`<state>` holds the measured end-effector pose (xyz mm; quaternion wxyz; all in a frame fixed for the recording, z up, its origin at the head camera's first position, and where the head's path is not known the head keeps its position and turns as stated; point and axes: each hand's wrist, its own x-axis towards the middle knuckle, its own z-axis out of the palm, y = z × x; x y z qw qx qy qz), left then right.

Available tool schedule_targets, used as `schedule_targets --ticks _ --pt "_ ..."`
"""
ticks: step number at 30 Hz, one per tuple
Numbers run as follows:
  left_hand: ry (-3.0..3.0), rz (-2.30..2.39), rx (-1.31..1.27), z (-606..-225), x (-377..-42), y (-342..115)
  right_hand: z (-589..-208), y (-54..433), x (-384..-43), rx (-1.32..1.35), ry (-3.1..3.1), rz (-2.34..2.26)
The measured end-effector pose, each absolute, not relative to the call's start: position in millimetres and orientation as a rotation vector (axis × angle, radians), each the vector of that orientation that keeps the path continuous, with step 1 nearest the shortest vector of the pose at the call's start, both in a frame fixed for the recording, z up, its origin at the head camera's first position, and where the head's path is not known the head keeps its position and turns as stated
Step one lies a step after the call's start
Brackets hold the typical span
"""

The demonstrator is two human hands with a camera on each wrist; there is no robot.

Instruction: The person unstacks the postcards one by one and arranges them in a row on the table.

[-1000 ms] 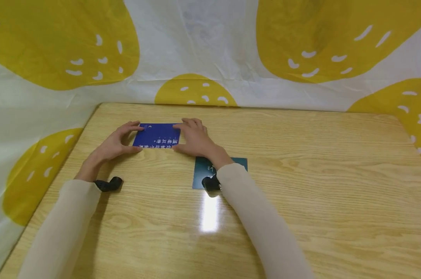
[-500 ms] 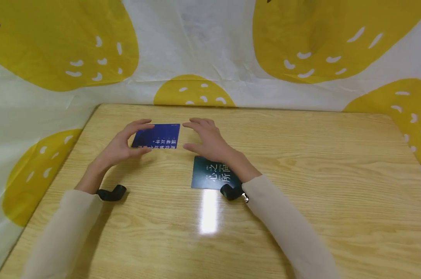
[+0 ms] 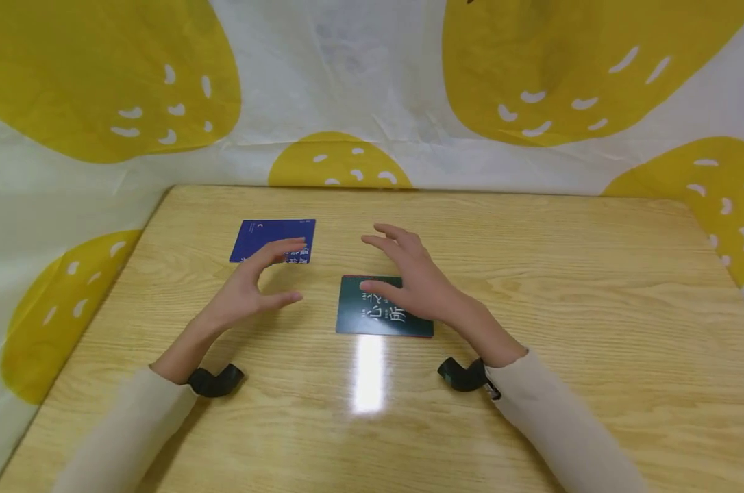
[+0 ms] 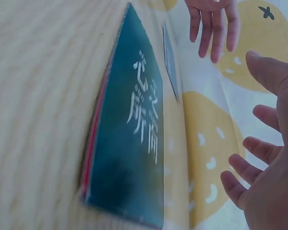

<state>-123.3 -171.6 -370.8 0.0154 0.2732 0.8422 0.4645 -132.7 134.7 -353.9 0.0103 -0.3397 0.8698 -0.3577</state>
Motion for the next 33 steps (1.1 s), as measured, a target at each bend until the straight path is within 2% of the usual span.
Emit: schedule_targets --ticks 10,33 --pt "2.542 1.401 0.899 -384 -100 -137 -370 172 -109 -0.988 2.741 -1.125" --pt "2.609 1.303 0.930 -418 -97 -117 -401 202 -93 -0.979 2.742 -1.070"
